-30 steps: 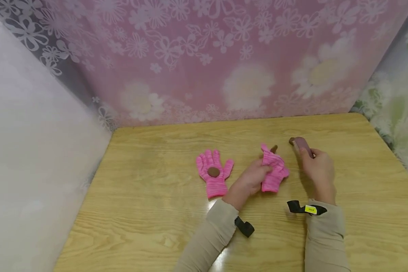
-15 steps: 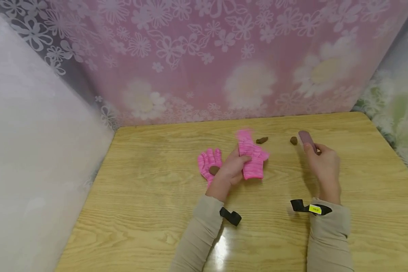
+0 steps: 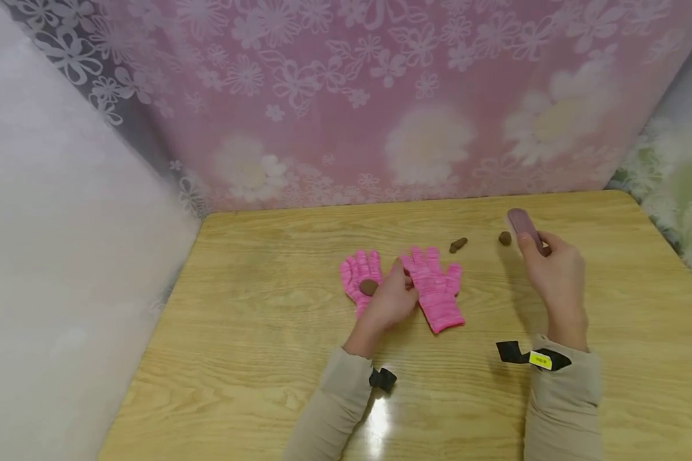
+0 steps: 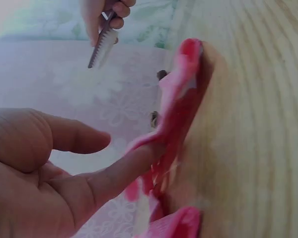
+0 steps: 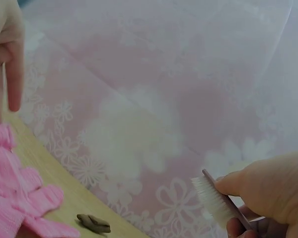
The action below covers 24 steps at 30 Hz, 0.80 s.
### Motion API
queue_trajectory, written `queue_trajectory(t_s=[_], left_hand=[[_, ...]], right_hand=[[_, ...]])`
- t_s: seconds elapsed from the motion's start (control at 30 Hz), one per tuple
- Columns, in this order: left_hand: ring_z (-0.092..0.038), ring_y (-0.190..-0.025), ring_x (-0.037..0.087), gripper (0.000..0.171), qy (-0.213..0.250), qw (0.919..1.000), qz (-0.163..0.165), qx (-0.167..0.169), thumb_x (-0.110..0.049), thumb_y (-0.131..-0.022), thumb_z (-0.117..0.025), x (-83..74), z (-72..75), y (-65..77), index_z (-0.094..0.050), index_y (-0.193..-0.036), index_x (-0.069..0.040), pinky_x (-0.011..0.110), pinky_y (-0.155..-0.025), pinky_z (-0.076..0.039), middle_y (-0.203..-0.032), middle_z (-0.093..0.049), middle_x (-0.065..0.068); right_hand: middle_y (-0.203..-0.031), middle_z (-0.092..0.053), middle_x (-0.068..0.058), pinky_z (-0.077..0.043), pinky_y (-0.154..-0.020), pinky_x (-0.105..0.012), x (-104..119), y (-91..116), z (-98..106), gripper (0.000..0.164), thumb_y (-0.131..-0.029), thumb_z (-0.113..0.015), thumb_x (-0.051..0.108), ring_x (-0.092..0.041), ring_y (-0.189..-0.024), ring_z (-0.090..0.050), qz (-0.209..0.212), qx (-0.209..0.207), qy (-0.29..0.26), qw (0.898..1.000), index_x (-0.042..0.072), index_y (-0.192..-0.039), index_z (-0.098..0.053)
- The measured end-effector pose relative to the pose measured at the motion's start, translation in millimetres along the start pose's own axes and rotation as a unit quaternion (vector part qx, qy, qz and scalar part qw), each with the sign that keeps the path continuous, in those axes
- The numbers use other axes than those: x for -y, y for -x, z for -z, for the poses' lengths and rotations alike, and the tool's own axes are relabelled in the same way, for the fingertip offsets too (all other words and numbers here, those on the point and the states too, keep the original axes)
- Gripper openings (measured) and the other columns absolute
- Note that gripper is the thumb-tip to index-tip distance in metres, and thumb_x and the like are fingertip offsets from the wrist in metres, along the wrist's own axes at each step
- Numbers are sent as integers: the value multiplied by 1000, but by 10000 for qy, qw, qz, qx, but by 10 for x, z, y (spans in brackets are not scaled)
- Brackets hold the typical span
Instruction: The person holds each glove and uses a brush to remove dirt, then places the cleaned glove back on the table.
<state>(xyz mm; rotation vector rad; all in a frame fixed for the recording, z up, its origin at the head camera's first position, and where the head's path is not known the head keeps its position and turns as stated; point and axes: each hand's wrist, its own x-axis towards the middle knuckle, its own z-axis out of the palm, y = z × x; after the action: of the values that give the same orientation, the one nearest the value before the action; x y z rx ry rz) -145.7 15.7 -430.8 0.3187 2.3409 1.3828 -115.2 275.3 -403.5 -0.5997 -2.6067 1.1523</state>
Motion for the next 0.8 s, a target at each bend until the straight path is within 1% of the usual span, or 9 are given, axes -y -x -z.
queue_trajectory(t_s=[0.13,0.2,0.27,0.33,0.4,0.5,0.57,0.67,0.8], left_hand=[[-60,-117,23,69,400,9978,-98,-514,-5,-99,-51,-42,140,42,-14,-157,-2,26,-80,-52,-139,-55,17],[-59,-119,26,64,578,9957,-216,-687,-6,-100,-49,-43,242,60,-18,-156,-3,29,-80,-54,-142,-52,20],[-60,-114,29,60,466,9954,-317,-770,-7,-100,-47,-36,359,91,-23,-155,-2,34,-79,-55,-144,-48,22],[-57,-115,30,55,-71,9958,-268,-876,-9,-101,-47,-12,488,131,-29,-153,-1,39,-86,-54,-145,-46,23],[-56,-117,32,50,-868,9908,-72,-1034,-13,-102,-47,19,610,177,-36,-149,1,43,-92,-51,-144,-46,24],[-58,-111,33,40,-2021,9722,389,-1113,-16,-102,-48,82,746,247,-50,-136,4,46,-90,-52,-131,-53,25],[-61,-94,30,29,-2516,9602,677,-1008,-16,-102,-48,130,796,278,-59,-118,5,42,-75,-54,-111,-61,22],[-53,-68,22,23,-2851,9514,933,-704,-18,-101,-50,232,812,284,-59,-86,-3,33,-55,-46,-78,-56,11],[-44,-56,16,34,-2678,9563,1149,-245,-25,-101,-51,364,787,268,-49,-69,-11,28,-48,-37,-65,-45,3]], right_hand=[[-107,-61,-23,-40,-52,-20,76,43,22,64,-100,-46,49,-18,-73,-49,179,-39,-5,9998,-1,-139,-54],[-105,-61,-23,-40,-52,-21,112,59,23,64,-100,-47,48,-18,-73,-49,272,-26,-12,9996,-1,-139,-54],[-104,-61,-24,-40,-51,-21,137,73,21,64,-100,-47,48,-18,-72,-49,352,-7,-7,9994,-1,-139,-54],[-104,-61,-24,-39,-51,-22,162,83,19,63,-100,-47,48,-19,-72,-49,410,-4,12,9992,-1,-139,-53],[-103,-61,-24,-39,-51,-22,185,91,13,63,-100,-47,48,-20,-72,-49,485,-15,29,9988,-1,-140,-53],[-102,-61,-24,-38,-51,-21,220,107,8,61,-101,-48,46,-20,-72,-49,625,-61,66,9980,-1,-139,-54],[-100,-62,-25,-38,-50,-20,243,116,3,60,-101,-49,44,-19,-70,-49,763,-101,100,9970,-2,-138,-55],[-100,-63,-25,-38,-50,-21,285,132,-10,59,-101,-50,43,-19,-70,-50,894,-62,132,9959,-2,-138,-55],[-100,-63,-26,-39,-50,-23,340,170,-41,58,-101,-49,43,-24,-72,-52,961,82,134,9952,-2,-138,-54]])
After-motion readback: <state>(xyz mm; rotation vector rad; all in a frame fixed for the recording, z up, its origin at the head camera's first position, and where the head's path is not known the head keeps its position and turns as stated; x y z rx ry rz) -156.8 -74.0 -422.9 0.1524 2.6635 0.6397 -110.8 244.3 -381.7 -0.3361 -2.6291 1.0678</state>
